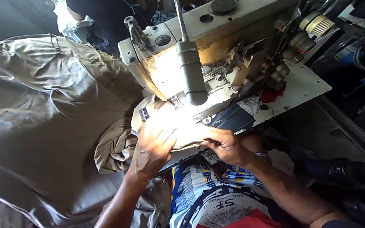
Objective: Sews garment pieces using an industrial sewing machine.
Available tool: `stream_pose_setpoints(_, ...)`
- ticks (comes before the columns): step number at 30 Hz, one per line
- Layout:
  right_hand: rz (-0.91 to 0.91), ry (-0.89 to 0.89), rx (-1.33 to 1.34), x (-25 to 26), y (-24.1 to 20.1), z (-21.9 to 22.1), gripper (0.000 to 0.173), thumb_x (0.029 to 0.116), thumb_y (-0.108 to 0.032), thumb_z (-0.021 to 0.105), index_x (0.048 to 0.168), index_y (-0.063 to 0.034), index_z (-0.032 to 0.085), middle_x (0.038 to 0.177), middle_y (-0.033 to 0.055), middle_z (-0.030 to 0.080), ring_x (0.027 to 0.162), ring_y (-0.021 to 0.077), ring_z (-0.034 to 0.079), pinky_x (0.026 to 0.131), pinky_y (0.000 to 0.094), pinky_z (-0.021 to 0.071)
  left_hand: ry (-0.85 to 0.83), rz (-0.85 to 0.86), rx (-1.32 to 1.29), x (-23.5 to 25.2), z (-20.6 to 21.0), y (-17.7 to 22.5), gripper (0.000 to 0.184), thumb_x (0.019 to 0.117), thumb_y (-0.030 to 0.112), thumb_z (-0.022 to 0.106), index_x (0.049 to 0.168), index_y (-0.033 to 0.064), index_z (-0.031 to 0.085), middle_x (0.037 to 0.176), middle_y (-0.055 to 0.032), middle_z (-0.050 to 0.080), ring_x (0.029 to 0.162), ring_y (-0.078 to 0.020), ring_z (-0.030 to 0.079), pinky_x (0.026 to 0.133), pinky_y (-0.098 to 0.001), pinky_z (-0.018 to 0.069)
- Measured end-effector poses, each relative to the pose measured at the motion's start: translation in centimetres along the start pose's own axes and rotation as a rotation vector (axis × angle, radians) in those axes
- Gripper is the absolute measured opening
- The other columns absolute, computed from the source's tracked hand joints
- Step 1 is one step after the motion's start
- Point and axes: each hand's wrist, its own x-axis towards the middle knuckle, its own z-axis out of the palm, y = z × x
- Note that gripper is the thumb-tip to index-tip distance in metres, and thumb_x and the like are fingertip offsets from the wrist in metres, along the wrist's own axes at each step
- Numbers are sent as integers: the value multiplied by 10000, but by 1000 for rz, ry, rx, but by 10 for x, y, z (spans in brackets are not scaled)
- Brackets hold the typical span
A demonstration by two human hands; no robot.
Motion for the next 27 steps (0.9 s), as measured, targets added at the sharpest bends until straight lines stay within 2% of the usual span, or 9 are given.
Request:
stream_pose_setpoints(4,47,35,68,0,-3,3,122,994,-91,664,994,16,721,943,87,697,873,110,659,801,258,572,-5,16,-38,0,3,-8,228,906,145,553,1003,134,759,1069,-81,736,1093,-311,661,1052,-575,426)
stream_pose_setpoints(7,62,62,67,-5,3,8,116,991,-91,668,986,9,725,939,77,696,867,105,658,791,251,571,-68,-11,-65,1,9,-10,334,906,172,587,1206,174,735,1159,-93,716,1178,-321,630,1104,-593,398)
stream_pose_setpoints(9,76,74,81,-8,12,10,106,990,-79,664,987,9,724,946,75,701,874,109,665,796,258,580,-68,-14,-46,2,12,-8,383,916,167,637,1292,197,702,1135,-89,706,1154,-317,626,1079,-581,415)
stream_pose_setpoints(11,87,80,98,-11,15,11,105,989,-74,662,983,11,724,942,75,701,866,108,664,789,258,579,-29,-13,-20,2,16,-6,330,933,131,630,1247,173,725,1059,-96,719,1084,-318,654,1054,-581,433)
stream_pose_setpoints(14,85,74,81,-11,11,11,113,990,-94,671,976,4,725,929,72,695,858,107,656,780,255,571,14,-20,-4,1,16,-6,233,901,118,608,1074,127,763,993,-105,718,1034,-325,665,1043,-584,435)
stream_pose_setpoints(16,87,72,69,-11,10,10,116,991,-98,671,972,3,726,925,73,695,857,107,655,782,255,571,40,-23,6,2,16,-7,185,898,131,604,1003,116,755,1073,-114,726,1099,-329,658,1065,-572,429)
stream_pose_setpoints(19,97,76,88,-12,13,12,113,993,-92,665,983,2,728,937,72,705,858,107,662,783,259,576,30,-27,11,3,16,-8,176,879,112,610,997,94,740,1301,-109,686,1268,-335,598,1111,-565,412)
stream_pose_setpoints(23,88,99,118,-14,18,18,101,983,-82,673,973,2,729,942,75,714,871,113,673,795,271,584,93,-32,8,-3,17,-5,130,910,143,603,902,76,715,1177,-113,739,1141,-319,674,1062,-539,469)
stream_pose_setpoints(27,90,103,125,-14,17,18,100,984,-75,671,973,7,726,936,76,710,862,112,671,785,268,582,146,-78,35,-8,20,-4,158,910,180,620,903,72,736,1136,-124,747,1128,-315,682,1062,-533,471)
